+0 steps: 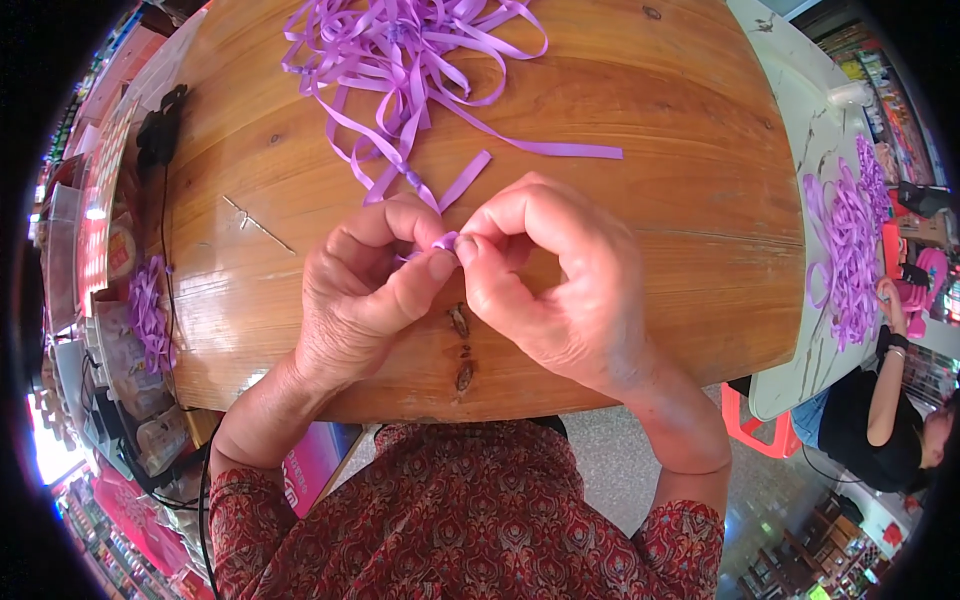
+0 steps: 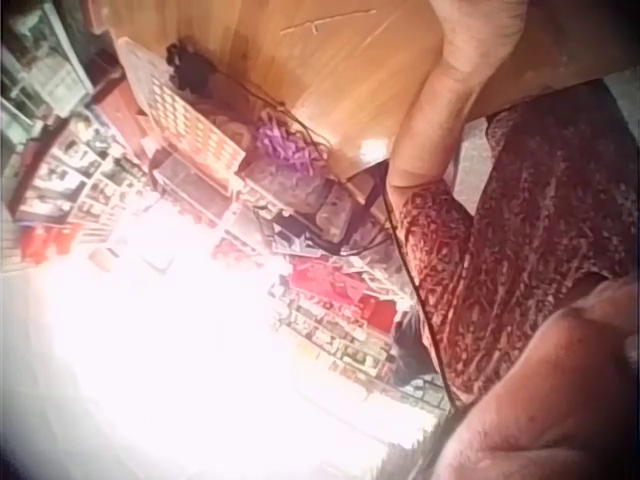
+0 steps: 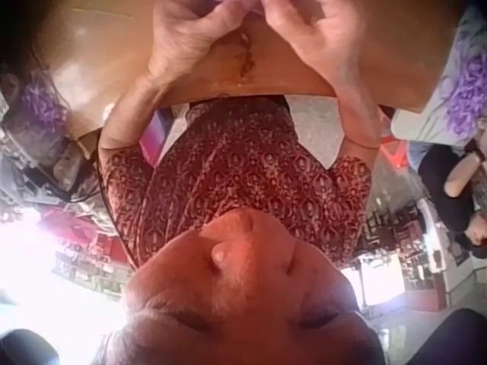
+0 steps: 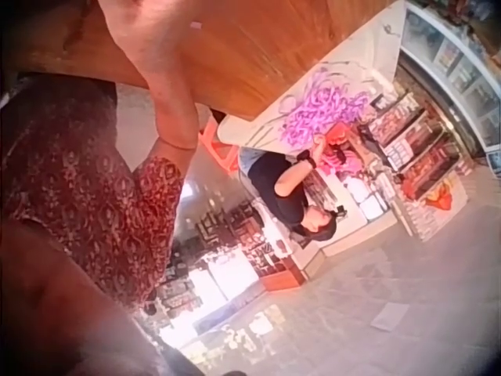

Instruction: The person ties knots in a purple ribbon by hand, sliding a small purple bead along the ribbon and securing it with a second knot. They repeat this process along the length of the ribbon before setting it aside on the wooden table.

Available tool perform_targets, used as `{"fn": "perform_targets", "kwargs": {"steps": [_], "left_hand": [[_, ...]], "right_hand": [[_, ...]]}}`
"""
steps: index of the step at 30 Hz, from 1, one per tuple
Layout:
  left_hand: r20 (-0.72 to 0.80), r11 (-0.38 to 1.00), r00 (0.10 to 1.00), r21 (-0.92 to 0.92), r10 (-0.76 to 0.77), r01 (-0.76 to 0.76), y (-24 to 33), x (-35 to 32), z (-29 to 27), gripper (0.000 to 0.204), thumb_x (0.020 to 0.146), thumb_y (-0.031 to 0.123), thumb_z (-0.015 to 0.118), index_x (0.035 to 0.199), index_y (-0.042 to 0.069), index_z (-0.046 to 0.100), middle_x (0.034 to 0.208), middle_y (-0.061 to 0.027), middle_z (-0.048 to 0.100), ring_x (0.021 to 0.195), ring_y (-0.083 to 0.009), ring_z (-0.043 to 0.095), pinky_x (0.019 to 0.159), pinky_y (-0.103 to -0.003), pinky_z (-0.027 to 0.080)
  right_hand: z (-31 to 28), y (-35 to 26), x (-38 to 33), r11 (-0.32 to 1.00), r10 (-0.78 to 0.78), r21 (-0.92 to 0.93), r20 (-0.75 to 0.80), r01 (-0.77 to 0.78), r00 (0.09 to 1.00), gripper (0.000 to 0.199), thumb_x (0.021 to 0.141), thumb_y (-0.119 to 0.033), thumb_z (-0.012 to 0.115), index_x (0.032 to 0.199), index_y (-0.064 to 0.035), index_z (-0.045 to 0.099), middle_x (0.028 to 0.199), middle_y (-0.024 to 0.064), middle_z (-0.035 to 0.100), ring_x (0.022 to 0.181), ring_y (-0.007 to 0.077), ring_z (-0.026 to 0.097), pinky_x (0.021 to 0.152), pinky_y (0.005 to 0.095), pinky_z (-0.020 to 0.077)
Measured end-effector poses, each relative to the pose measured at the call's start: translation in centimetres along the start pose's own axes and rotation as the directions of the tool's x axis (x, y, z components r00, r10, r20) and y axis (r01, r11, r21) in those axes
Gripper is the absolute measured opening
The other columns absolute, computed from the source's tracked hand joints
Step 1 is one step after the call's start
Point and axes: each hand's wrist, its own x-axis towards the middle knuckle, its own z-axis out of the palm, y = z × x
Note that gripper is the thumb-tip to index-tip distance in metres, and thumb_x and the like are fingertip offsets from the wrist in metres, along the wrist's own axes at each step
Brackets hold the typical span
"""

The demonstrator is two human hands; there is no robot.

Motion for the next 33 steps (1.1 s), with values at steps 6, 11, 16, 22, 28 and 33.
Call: {"fn": "perform_targets", "kwargs": {"steps": [6,11,16,22,28,33], "left_hand": [[0.071,0.982,0.997,-0.190,-0.001,0.015,0.1,0.2,-0.2,0.010,0.085,0.000,0.065,0.094,0.002,0.060,0.087,0.0023,0.059,0.077,-0.0029,0.053,0.068,-0.018,0.044],[0.120,0.945,0.992,-0.327,0.042,0.000,-0.6,0.4,-0.5,0.011,0.085,-0.002,0.065,0.094,0.003,0.062,0.092,0.0001,0.060,0.081,-0.0052,0.054,0.072,-0.020,0.045],[0.178,0.982,0.967,-0.089,0.183,-0.169,-0.5,0.6,-0.6,0.012,0.084,-0.004,0.064,0.093,0.003,0.062,0.091,0.0004,0.057,0.082,-0.0049,0.053,0.071,-0.019,0.045],[0.144,0.965,0.989,-0.261,0.038,0.001,-0.4,0.5,-0.6,0.014,0.084,-0.005,0.064,0.094,0.004,0.062,0.089,0.0014,0.057,0.081,-0.0044,0.053,0.070,-0.019,0.044],[0.196,0.892,0.980,-0.445,0.013,0.077,-1.5,0.5,-0.7,0.012,0.086,0.001,0.065,0.097,0.005,0.063,0.090,0.0023,0.059,0.072,-0.0038,0.048,0.061,-0.020,0.040],[0.216,0.816,0.975,-0.554,-0.049,0.164,-1.4,0.4,-0.5,0.010,0.087,0.003,0.063,0.097,0.005,0.063,0.089,0.0032,0.059,0.068,-0.0031,0.045,0.058,-0.019,0.037]], "right_hand": [[-0.4,-0.4,-0.1,0.758,0.484,0.414,0.160,-0.504,0.860,0.003,0.087,-0.003,0.059,0.087,-0.0022,0.056,0.084,-0.0003,0.055,0.074,0.0062,0.047,0.064,0.0197,0.0384],[-0.4,0.0,0.0,0.624,0.503,0.558,0.250,-0.548,0.827,0.002,0.088,-0.003,0.058,0.087,-0.0029,0.056,0.085,-0.0006,0.054,0.071,0.0059,0.044,0.063,0.0199,0.0373],[0.3,-0.5,-0.7,0.944,0.146,0.295,0.028,-0.148,0.989,0.002,0.087,-0.003,0.058,0.087,-0.0028,0.055,0.085,-0.0006,0.053,0.071,0.0062,0.043,0.065,0.0201,0.0368],[0.0,-0.4,-0.5,0.762,0.450,0.470,0.109,-0.445,0.886,0.004,0.087,-0.005,0.059,0.087,-0.0034,0.055,0.085,-0.0011,0.054,0.073,0.0054,0.044,0.067,0.0206,0.0369],[0.0,-0.1,-0.2,0.574,0.499,0.637,0.225,-0.514,0.837,0.008,0.086,-0.011,0.061,0.088,-0.0040,0.057,0.081,-0.0021,0.055,0.073,0.0057,0.044,0.069,0.0228,0.0377],[-0.1,0.1,-0.2,0.599,0.486,0.615,0.230,-0.513,0.843,0.008,0.086,-0.011,0.061,0.087,-0.0038,0.057,0.083,-0.0009,0.054,0.073,0.0067,0.044,0.068,0.0226,0.0367]]}}
